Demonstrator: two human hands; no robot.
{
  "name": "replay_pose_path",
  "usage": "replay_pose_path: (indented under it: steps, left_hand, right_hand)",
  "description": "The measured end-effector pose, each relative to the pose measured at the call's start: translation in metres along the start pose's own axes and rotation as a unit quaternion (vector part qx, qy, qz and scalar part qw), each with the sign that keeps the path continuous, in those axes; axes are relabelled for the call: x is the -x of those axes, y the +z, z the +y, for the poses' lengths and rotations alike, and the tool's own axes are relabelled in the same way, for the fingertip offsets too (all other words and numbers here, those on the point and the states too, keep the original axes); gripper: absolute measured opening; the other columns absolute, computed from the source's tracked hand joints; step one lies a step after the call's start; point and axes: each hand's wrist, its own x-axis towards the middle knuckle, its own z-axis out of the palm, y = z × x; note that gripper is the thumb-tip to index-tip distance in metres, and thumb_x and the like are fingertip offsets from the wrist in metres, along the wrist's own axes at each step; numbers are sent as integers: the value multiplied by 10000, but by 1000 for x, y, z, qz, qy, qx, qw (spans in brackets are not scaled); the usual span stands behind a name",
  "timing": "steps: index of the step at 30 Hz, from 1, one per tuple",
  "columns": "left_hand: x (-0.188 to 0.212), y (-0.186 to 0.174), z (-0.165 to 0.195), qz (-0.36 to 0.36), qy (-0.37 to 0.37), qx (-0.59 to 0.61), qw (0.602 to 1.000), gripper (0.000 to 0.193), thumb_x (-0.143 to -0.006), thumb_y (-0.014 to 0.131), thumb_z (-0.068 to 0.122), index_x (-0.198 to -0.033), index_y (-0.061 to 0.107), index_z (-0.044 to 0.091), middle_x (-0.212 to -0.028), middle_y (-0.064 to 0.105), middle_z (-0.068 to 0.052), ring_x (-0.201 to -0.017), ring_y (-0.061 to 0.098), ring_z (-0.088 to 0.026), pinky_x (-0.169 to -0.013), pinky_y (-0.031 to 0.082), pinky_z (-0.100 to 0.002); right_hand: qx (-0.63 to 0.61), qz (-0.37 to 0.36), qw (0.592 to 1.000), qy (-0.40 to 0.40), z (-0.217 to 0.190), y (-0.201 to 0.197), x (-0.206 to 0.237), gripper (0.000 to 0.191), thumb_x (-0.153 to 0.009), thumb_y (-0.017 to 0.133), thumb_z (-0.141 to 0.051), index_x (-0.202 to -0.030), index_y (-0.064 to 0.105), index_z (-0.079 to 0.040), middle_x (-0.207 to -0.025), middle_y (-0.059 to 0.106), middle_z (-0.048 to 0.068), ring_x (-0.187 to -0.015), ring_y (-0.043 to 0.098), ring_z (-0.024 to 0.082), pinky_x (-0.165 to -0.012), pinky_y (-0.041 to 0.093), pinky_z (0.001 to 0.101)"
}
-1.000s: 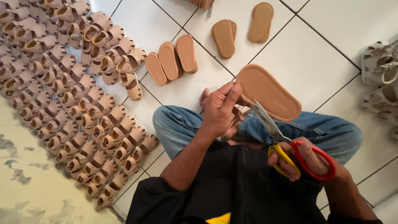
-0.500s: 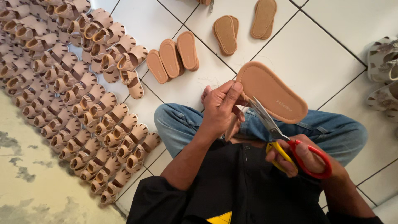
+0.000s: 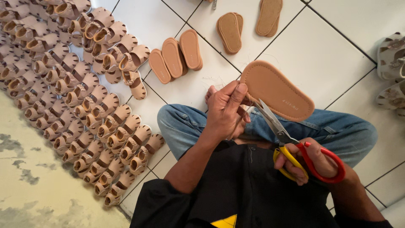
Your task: The person sits on the floor among many sandals and uses scissors to trim loose threads from the edges of foam sandal insoles, one at a time, then stacks the finished insoles with a pile of others on the floor.
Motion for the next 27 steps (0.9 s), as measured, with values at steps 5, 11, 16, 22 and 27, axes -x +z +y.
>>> replay_pose_path:
  steps: [5, 11, 16, 22, 27]
  left_hand:
    - [2, 1, 5, 5, -3, -8, 1000, 359, -1116, 517, 333, -1169, 646, 2, -971, 665, -43, -763, 659, -85, -539, 547, -221]
    - [2, 2, 8, -4, -8, 1, 1000, 350, -1126, 518, 315, -1147, 641, -11, -952, 665, -62, -778, 672, -95, -532, 555, -230]
    - [3, 2, 7, -21, -9, 46, 999, 348, -1130, 516, 306, -1179, 639, -16, -942, 687, -84, -743, 664, -105, -533, 542, -236]
    - [6, 2, 10, -32, -10, 1, 999, 377, -1115, 500, 324, -1217, 634, -13, -948, 694, -83, -781, 676, -111, -558, 580, -263]
    - [6, 2, 10, -24, -28, 39, 999, 354, -1130, 505, 307, -1189, 633, -17, -908, 706, -101, -618, 630, -115, -522, 549, -249]
  right_hand:
    - [28, -13, 999, -20, -4, 2, -4, 992, -948, 348, -773, -1007, 704, 151, -560, 552, 44, -461, 517, 140, -426, 440, 270]
    - [70, 31, 997, -31, -2, 6, -11, 1001, -905, 394, -794, -966, 729, 148, -545, 572, 49, -442, 536, 144, -398, 453, 271]
    - [0, 21, 1000, -6, 5, -1, -8, 1009, -928, 386, -792, -936, 720, 160, -515, 528, 37, -427, 500, 127, -375, 425, 269]
    - [46, 31, 998, -20, 7, -3, -3, 965, -906, 425, -800, -944, 683, 129, -519, 537, 41, -400, 509, 126, -358, 426, 265]
    - [88, 24, 996, -22, -3, -4, 5, 946, -863, 482, -798, -971, 683, 120, -550, 563, 42, -441, 520, 135, -403, 423, 269]
